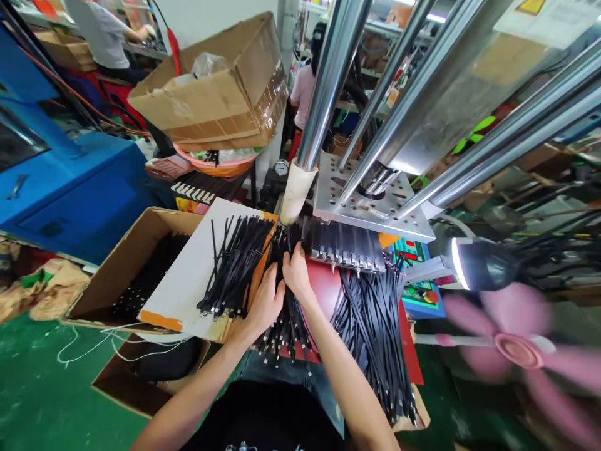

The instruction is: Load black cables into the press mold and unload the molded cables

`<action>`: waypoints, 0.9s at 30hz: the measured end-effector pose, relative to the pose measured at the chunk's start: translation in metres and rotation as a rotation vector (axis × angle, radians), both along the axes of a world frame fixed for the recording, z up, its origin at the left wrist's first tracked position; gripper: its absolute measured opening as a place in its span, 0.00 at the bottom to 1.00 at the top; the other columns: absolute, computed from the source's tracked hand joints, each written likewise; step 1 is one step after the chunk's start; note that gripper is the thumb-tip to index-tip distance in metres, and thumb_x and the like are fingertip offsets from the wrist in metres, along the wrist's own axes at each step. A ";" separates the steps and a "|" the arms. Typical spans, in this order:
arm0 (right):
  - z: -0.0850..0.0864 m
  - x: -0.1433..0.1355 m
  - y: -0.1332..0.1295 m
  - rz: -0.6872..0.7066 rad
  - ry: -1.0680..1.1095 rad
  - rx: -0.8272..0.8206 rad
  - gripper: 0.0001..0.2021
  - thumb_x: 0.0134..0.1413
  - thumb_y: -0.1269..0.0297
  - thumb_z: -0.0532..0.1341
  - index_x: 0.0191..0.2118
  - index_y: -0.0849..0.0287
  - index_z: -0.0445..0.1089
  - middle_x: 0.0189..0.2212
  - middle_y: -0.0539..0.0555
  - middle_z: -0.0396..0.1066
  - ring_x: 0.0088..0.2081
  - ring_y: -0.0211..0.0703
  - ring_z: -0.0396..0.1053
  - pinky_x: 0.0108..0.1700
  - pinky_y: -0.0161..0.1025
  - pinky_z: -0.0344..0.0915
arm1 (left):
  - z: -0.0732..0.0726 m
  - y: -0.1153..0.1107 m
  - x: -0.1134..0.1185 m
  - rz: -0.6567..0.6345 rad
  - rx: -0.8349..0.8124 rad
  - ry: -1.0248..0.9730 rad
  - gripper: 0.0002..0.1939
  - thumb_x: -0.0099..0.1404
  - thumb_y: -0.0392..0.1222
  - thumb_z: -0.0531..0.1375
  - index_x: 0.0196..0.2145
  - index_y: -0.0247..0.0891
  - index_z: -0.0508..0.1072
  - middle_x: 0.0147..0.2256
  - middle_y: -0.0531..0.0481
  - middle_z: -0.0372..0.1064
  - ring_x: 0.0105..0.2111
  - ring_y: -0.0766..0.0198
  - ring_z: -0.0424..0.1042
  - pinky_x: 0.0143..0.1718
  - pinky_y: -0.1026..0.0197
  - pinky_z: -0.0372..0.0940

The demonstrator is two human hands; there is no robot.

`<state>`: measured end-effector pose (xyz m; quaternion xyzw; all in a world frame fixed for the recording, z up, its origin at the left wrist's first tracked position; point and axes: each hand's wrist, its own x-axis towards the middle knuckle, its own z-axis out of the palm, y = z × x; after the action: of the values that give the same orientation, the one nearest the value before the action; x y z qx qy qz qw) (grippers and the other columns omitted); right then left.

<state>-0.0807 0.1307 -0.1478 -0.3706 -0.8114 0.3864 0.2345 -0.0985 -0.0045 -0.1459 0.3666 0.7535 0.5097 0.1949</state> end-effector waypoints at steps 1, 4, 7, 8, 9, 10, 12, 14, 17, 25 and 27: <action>0.000 0.008 -0.006 0.000 -0.034 0.017 0.29 0.67 0.64 0.50 0.69 0.73 0.60 0.68 0.77 0.64 0.72 0.61 0.60 0.72 0.61 0.57 | -0.002 -0.001 0.001 -0.019 -0.016 0.045 0.29 0.75 0.35 0.51 0.71 0.28 0.58 0.73 0.25 0.54 0.74 0.42 0.56 0.74 0.34 0.55; 0.008 0.040 -0.022 0.027 -0.114 0.081 0.26 0.66 0.68 0.50 0.66 0.73 0.65 0.63 0.78 0.69 0.67 0.64 0.67 0.68 0.62 0.63 | -0.005 -0.001 0.002 -0.096 -0.055 0.159 0.30 0.74 0.33 0.50 0.72 0.25 0.57 0.73 0.23 0.54 0.75 0.43 0.52 0.74 0.35 0.53; 0.021 0.076 -0.040 0.087 -0.340 0.227 0.20 0.66 0.71 0.52 0.58 0.69 0.72 0.52 0.75 0.75 0.54 0.63 0.75 0.57 0.59 0.73 | -0.003 0.004 0.003 -0.167 -0.095 0.246 0.30 0.75 0.36 0.50 0.72 0.23 0.57 0.73 0.21 0.52 0.76 0.41 0.50 0.75 0.34 0.52; 0.025 0.087 -0.046 0.112 -0.441 0.267 0.18 0.66 0.73 0.52 0.55 0.68 0.74 0.48 0.74 0.76 0.49 0.62 0.77 0.52 0.56 0.75 | -0.002 0.006 0.004 -0.190 -0.123 0.295 0.30 0.76 0.37 0.50 0.71 0.22 0.57 0.73 0.20 0.51 0.76 0.40 0.49 0.74 0.34 0.52; 0.027 0.097 -0.052 0.140 -0.520 0.283 0.17 0.66 0.74 0.51 0.51 0.68 0.75 0.44 0.72 0.76 0.44 0.59 0.78 0.47 0.52 0.76 | 0.000 0.009 0.004 -0.215 -0.159 0.350 0.30 0.77 0.39 0.51 0.71 0.21 0.57 0.73 0.19 0.49 0.76 0.38 0.49 0.74 0.34 0.53; 0.029 0.105 -0.058 0.167 -0.560 0.269 0.17 0.66 0.76 0.50 0.50 0.68 0.75 0.42 0.71 0.76 0.41 0.57 0.78 0.44 0.50 0.77 | 0.002 0.011 0.005 -0.241 -0.196 0.406 0.30 0.77 0.40 0.52 0.71 0.20 0.57 0.73 0.18 0.48 0.75 0.37 0.48 0.74 0.34 0.53; 0.032 0.119 -0.067 0.201 -0.536 0.195 0.18 0.66 0.77 0.50 0.53 0.70 0.74 0.40 0.69 0.77 0.38 0.55 0.78 0.41 0.48 0.77 | 0.008 0.013 0.005 -0.278 -0.254 0.473 0.31 0.78 0.43 0.53 0.70 0.19 0.59 0.73 0.17 0.48 0.75 0.35 0.48 0.73 0.34 0.54; 0.039 0.131 -0.067 0.219 -0.445 0.150 0.19 0.68 0.73 0.52 0.58 0.69 0.72 0.44 0.69 0.78 0.40 0.55 0.79 0.44 0.49 0.78 | 0.014 0.010 0.004 -0.294 -0.258 0.441 0.30 0.78 0.45 0.53 0.70 0.22 0.61 0.73 0.19 0.48 0.75 0.36 0.49 0.73 0.35 0.54; 0.063 0.150 -0.040 0.201 -0.254 0.106 0.18 0.70 0.63 0.57 0.60 0.60 0.72 0.46 0.64 0.80 0.39 0.52 0.80 0.43 0.48 0.78 | 0.022 -0.004 -0.002 -0.307 -0.210 0.329 0.29 0.80 0.48 0.51 0.71 0.28 0.62 0.74 0.26 0.50 0.75 0.41 0.50 0.74 0.37 0.54; 0.118 0.123 0.116 -0.001 -0.184 0.375 0.20 0.63 0.66 0.58 0.55 0.70 0.75 0.47 0.73 0.79 0.46 0.62 0.78 0.55 0.56 0.71 | 0.042 -0.051 -0.007 -0.176 -0.050 0.238 0.23 0.79 0.46 0.54 0.68 0.39 0.68 0.69 0.37 0.64 0.71 0.50 0.64 0.73 0.43 0.61; 0.120 0.094 0.145 -0.045 -0.142 0.341 0.16 0.59 0.71 0.59 0.50 0.71 0.75 0.46 0.75 0.79 0.47 0.64 0.77 0.56 0.57 0.69 | 0.048 -0.060 -0.003 -0.152 -0.028 0.214 0.21 0.79 0.46 0.54 0.65 0.39 0.70 0.66 0.39 0.69 0.68 0.52 0.68 0.71 0.45 0.63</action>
<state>0.0138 0.2752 -0.0282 -0.3700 -0.8710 0.2110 0.2447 -0.1014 -0.0646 -0.0980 0.4721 0.7472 0.4408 0.1568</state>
